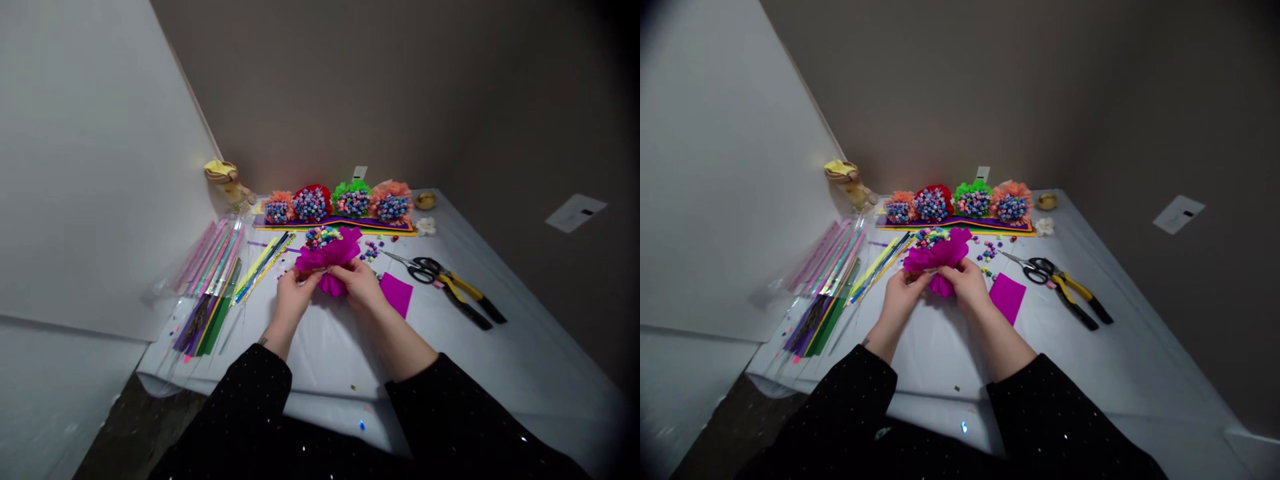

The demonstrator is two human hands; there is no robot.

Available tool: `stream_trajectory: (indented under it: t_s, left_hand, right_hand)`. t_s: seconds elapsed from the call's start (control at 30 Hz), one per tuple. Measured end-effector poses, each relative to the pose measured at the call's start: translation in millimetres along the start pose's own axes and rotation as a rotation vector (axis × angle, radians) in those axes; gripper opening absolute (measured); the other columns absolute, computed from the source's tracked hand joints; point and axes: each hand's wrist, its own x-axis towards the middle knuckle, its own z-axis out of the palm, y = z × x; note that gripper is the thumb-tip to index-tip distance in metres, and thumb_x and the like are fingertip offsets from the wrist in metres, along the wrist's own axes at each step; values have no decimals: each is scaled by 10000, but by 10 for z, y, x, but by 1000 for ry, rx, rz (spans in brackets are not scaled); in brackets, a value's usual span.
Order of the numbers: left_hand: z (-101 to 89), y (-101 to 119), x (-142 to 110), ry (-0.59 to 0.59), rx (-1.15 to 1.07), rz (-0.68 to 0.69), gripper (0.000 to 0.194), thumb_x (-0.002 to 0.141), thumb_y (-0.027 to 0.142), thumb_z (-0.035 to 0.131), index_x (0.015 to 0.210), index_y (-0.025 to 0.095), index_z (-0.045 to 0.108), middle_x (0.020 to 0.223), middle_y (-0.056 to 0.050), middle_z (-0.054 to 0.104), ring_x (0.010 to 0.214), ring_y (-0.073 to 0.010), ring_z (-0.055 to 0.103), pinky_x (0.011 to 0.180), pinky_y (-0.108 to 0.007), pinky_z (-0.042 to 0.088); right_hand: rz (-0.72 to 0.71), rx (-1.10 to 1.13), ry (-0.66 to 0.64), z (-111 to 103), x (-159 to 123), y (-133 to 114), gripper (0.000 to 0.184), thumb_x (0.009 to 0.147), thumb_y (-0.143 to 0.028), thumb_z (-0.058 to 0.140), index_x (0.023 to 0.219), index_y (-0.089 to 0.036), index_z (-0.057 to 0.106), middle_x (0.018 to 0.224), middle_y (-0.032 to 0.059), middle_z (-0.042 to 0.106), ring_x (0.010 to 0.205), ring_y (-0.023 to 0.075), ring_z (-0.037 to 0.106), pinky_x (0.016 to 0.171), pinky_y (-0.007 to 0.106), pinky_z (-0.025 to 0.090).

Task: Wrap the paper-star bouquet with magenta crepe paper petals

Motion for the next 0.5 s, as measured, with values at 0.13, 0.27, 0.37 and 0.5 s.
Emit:
stream_trajectory:
  t_s: [0.13, 0.27, 0.37, 0.5]
  left_hand:
    - [45, -8, 6, 29, -15, -32, 309, 650, 350, 729, 852, 118, 700, 724, -64, 717, 665, -190, 650, 614, -281, 499]
    - [59, -8, 9, 47, -35, -42, 274, 621, 327, 747, 794, 119, 706, 734, -67, 723, 669, -196, 657, 615, -280, 501]
    - [53, -10, 9, 68, -45, -42, 274, 601, 322, 758, 783, 122, 712, 725, -66, 723, 662, -203, 654, 616, -290, 503]
    - [33, -24, 18, 92, -14, -17, 294, 579, 338, 771, 777, 129, 713, 726, -68, 720, 677, -212, 653, 633, -298, 500]
  right_hand:
    - [36, 30, 12, 18, -19, 0, 297, 491, -190, 789, 758, -169, 660, 699, -11, 702, 589, 120, 616, 611, 252, 494]
    - [64, 48, 8, 33, -44, -7, 286, 469, -183, 807, 711, -166, 656, 653, -16, 692, 566, 116, 611, 591, 245, 494]
    - [79, 56, -25, 34, -55, -5, 300, 454, -201, 827, 708, -165, 671, 655, -11, 701, 568, 117, 616, 593, 242, 498]
    - [119, 14, -56, 11, -51, -3, 301, 431, -245, 855, 664, -158, 685, 628, 2, 708, 546, 122, 615, 594, 254, 509]
